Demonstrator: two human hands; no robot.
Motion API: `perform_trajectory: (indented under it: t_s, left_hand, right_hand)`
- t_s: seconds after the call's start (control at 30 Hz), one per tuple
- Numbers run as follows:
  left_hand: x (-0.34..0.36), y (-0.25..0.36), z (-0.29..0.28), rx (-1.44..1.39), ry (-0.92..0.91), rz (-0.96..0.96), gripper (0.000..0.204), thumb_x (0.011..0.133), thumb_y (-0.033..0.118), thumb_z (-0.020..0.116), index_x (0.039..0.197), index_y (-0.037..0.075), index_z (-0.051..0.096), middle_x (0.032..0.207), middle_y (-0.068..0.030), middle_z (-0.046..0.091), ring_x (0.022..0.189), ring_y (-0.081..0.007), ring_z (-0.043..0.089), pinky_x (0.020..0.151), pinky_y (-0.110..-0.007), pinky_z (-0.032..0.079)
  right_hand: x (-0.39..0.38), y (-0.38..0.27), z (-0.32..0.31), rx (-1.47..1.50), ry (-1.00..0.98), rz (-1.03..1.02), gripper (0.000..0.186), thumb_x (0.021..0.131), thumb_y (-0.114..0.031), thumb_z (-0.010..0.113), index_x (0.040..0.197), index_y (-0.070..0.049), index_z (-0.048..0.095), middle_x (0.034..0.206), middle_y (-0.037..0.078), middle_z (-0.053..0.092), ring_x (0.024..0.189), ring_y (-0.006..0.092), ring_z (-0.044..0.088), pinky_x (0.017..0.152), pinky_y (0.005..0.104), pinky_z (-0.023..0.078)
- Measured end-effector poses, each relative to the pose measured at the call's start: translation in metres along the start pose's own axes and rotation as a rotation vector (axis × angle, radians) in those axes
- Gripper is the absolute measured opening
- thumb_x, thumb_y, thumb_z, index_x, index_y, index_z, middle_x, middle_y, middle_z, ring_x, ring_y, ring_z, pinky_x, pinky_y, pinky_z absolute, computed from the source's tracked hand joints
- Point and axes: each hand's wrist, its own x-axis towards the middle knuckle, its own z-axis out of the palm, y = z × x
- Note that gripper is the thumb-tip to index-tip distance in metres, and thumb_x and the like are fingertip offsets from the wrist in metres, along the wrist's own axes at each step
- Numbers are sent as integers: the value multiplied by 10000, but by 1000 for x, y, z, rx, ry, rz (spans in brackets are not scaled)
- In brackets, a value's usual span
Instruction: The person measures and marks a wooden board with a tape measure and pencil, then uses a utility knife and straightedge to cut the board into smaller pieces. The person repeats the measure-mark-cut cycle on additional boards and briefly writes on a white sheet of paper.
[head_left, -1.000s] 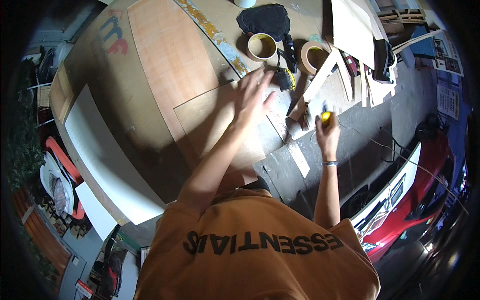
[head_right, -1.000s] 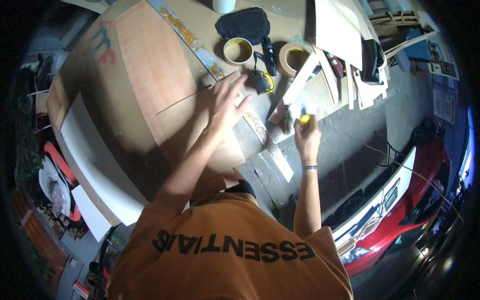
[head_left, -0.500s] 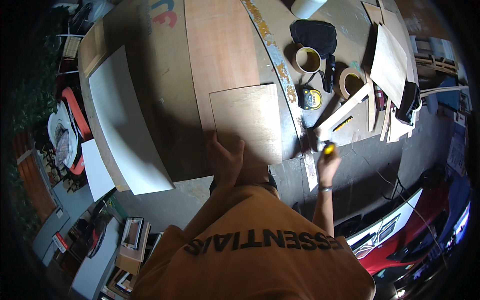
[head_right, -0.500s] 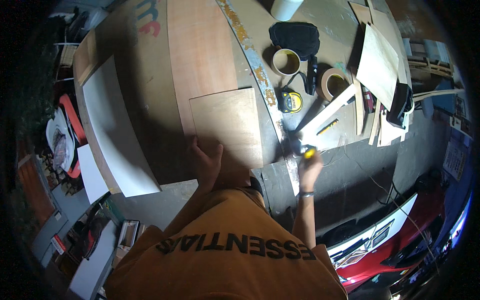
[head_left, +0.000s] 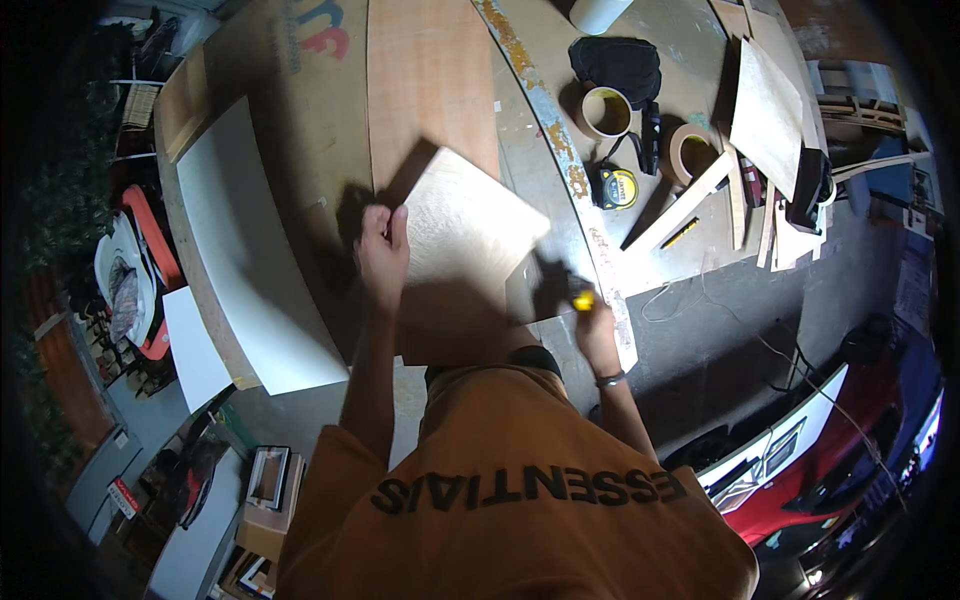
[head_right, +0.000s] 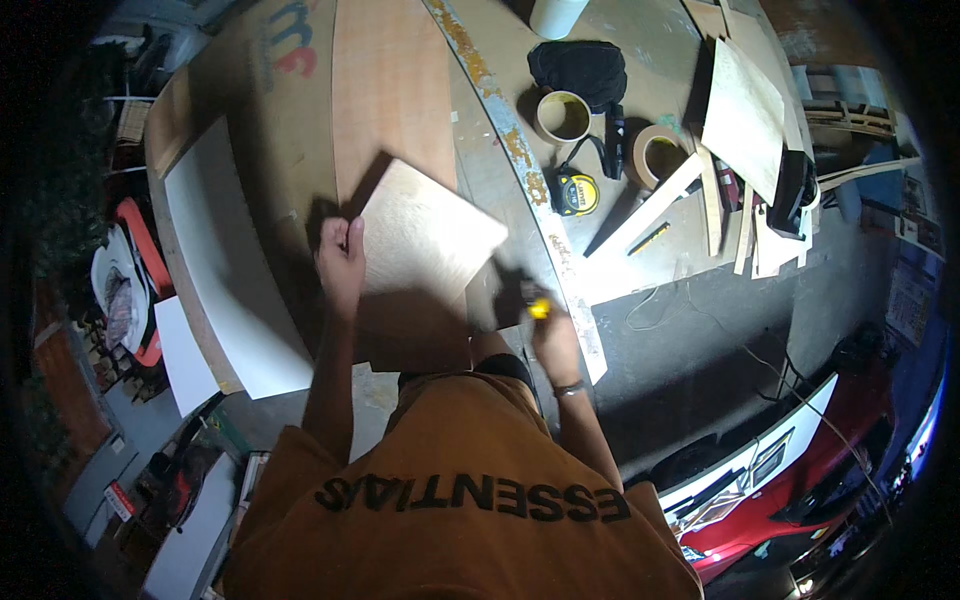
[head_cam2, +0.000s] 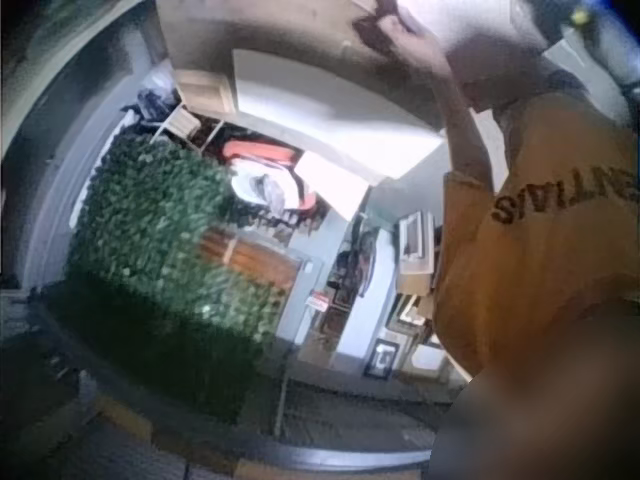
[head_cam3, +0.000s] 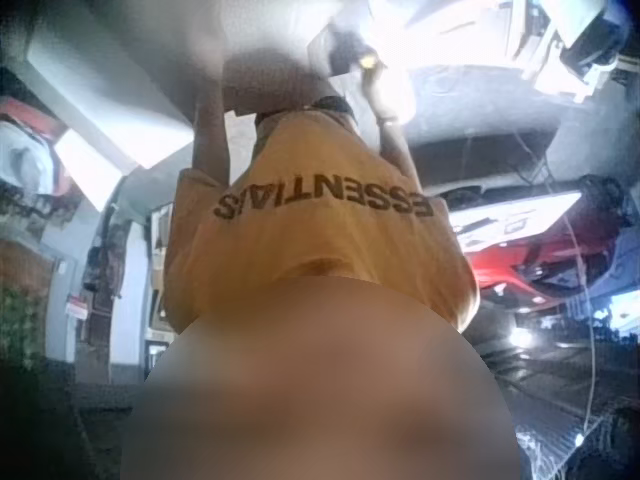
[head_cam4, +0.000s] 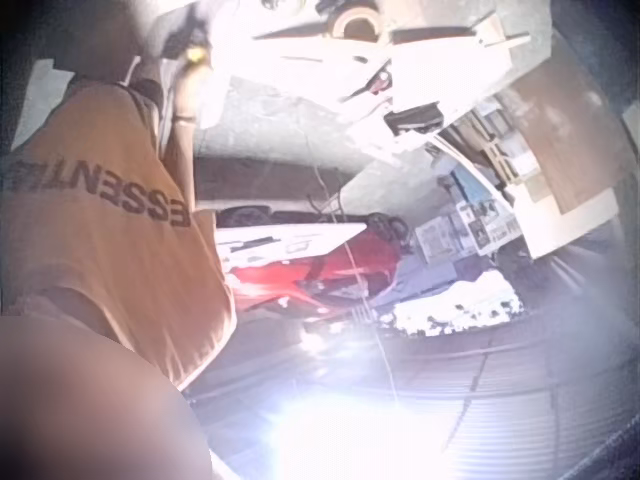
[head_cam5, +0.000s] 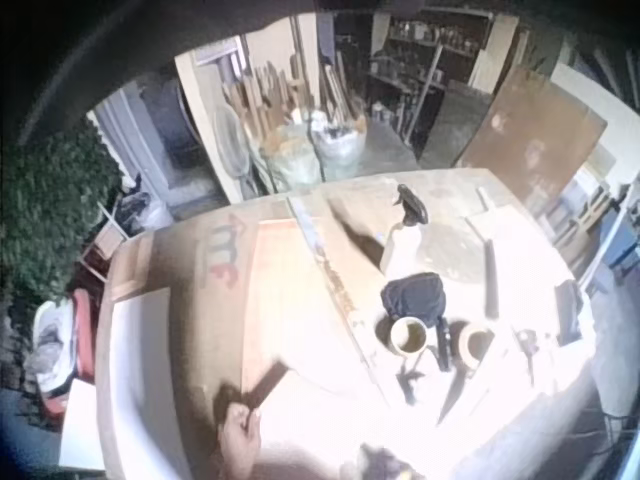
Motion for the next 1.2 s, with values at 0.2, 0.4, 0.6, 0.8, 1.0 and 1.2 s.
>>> perform_trajectory:
  t_s: [0.2,0.4,0.6,0.8,1.0,1.2]
  left_hand:
    - [61,20,-12,84,-289,286,298,957,305,719,916,27,620,731,-163,658,627,-331,647,595,-391,496]
    - [76,9,6,272,-3,735,280,906,325,761,1010,81,673,1038,-121,691,974,-333,640,866,-454,487]
    - [-70,-69,-46,-254,131,100,254,986,119,666,1152,-16,529,991,-68,547,852,-164,509,779,-316,459]
    - [-184,-107,-59,-359,-338,-199,451,951,137,710,1279,-4,433,1076,-92,510,899,-145,501,798,-303,460]
    - [-90,-109,-72,-203,-57,-54,537,950,171,730,1337,-23,411,1193,-159,502,1034,-240,501,950,-383,431]
    - [-30,-105,-52,-215,-259,-166,601,909,138,787,1349,-47,421,1036,-132,582,823,-180,554,756,-309,500]
  right_hand:
    - [-24,47,-36,-566,117,244,435,812,-335,820,1106,-74,632,1004,117,648,962,347,635,828,457,468]
    - [-29,49,-27,-632,168,109,344,724,-164,778,987,-44,592,942,143,605,904,369,595,799,466,452]
    - [-93,-12,25,-257,262,172,384,665,-175,807,982,-51,628,882,147,622,825,368,594,755,454,471]
    - [-155,-59,131,-159,375,232,336,668,-179,809,912,-50,617,846,141,614,787,367,591,717,454,471]
    - [-183,-66,183,-217,394,256,393,639,-187,836,935,-56,613,852,122,606,782,350,582,716,451,458]
    - [-176,-58,194,-281,296,291,420,679,-252,833,976,-66,600,897,109,601,813,333,570,732,426,421]
